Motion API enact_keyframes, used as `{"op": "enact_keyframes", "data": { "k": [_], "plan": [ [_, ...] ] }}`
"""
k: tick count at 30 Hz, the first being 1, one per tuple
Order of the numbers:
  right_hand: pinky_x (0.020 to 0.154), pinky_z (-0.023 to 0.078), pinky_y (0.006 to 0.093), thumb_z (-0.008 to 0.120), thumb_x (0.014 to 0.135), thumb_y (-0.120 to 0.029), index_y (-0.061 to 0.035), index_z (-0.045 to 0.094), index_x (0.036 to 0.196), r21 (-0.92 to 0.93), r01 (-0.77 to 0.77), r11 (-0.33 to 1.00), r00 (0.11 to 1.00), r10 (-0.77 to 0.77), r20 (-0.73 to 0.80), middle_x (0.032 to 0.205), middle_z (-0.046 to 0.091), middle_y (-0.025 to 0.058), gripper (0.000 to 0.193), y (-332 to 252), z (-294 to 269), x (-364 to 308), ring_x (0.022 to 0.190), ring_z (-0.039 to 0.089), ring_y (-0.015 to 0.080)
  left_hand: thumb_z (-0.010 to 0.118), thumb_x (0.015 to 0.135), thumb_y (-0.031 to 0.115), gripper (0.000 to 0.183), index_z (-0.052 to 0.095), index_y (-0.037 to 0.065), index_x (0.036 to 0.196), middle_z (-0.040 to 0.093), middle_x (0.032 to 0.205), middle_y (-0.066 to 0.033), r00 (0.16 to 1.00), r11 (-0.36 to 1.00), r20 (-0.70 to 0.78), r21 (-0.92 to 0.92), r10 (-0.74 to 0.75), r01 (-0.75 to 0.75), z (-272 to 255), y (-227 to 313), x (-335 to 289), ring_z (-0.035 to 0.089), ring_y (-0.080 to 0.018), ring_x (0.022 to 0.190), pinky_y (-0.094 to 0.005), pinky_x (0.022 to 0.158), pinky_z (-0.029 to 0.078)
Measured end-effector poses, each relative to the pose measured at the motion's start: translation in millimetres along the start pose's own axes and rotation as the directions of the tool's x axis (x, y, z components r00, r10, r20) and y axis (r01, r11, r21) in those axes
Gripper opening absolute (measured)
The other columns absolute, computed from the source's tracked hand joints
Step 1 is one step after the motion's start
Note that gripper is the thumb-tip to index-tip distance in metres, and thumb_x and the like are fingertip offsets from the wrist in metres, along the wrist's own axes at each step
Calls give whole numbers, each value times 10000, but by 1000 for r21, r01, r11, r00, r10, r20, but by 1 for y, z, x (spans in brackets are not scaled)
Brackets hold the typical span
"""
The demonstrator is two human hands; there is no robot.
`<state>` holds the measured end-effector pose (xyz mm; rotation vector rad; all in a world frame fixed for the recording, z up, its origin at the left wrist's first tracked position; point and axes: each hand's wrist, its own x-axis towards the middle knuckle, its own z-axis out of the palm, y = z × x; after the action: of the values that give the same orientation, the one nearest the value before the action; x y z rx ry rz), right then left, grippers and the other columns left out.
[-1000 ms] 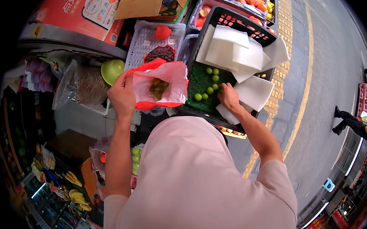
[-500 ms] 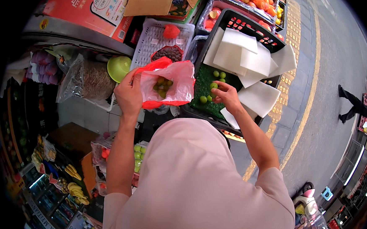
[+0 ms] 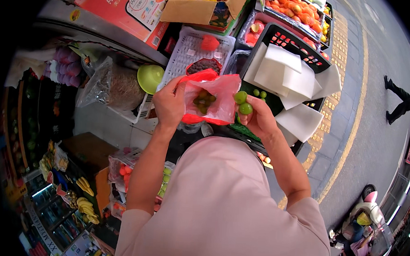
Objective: The person picks up green fruit from a crate by hand and puts them into a red plastic bag.
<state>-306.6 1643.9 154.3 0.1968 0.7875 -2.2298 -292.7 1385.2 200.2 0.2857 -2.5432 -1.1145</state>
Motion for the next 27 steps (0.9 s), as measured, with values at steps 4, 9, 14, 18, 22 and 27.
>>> {"op": "enact_keyframes", "data": {
  "k": [4,9,14,18,22,27],
  "plan": [
    [477,405,207,510,1003,-317,-25,558,1172,206,-80,975,995,91,-47,866,620,68,341,6,7,2,541,474,76,657,908,151,196,709,32,1055,695,830,-183,1000,1000,8,3,26,-26,1,3,-1,692,-267,716,-340,660,518],
    [450,384,187,480,1026,-339,-44,545,1162,257,-54,965,997,66,-39,859,626,76,331,10,13,5,538,461,60,663,920,164,221,705,11,1074,710,830,-144,999,1000,31,-3,11,-10,1,8,-5,660,-150,726,-296,691,515],
    [465,413,190,496,1024,-271,-45,533,1145,419,-96,903,995,97,19,851,643,101,259,14,20,11,545,485,71,662,918,156,215,705,10,1071,708,820,-143,999,1000,46,24,17,-18,0,8,-5,659,-152,716,-297,678,512],
    [483,444,190,502,1020,-219,-49,533,1129,506,-139,851,990,112,85,848,645,104,205,16,21,16,552,505,87,660,919,156,214,706,10,1069,710,826,-150,999,999,37,-5,37,-37,0,9,-4,669,-165,720,-301,677,514],
    [511,484,194,533,1006,-262,-34,549,1082,378,-56,924,996,75,-37,821,656,93,241,12,18,19,574,568,100,662,919,163,215,707,13,1067,714,841,-160,998,998,45,38,46,-48,2,12,-3,684,-182,732,-306,677,518],
    [489,496,223,535,1004,-298,-20,537,1102,-120,214,969,957,-233,-173,796,670,144,295,-18,-15,12,572,608,129,651,907,162,200,707,34,1050,694,850,-197,997,997,8,7,76,-76,2,4,-3,691,-342,757,-373,659,526]
  ]
}}
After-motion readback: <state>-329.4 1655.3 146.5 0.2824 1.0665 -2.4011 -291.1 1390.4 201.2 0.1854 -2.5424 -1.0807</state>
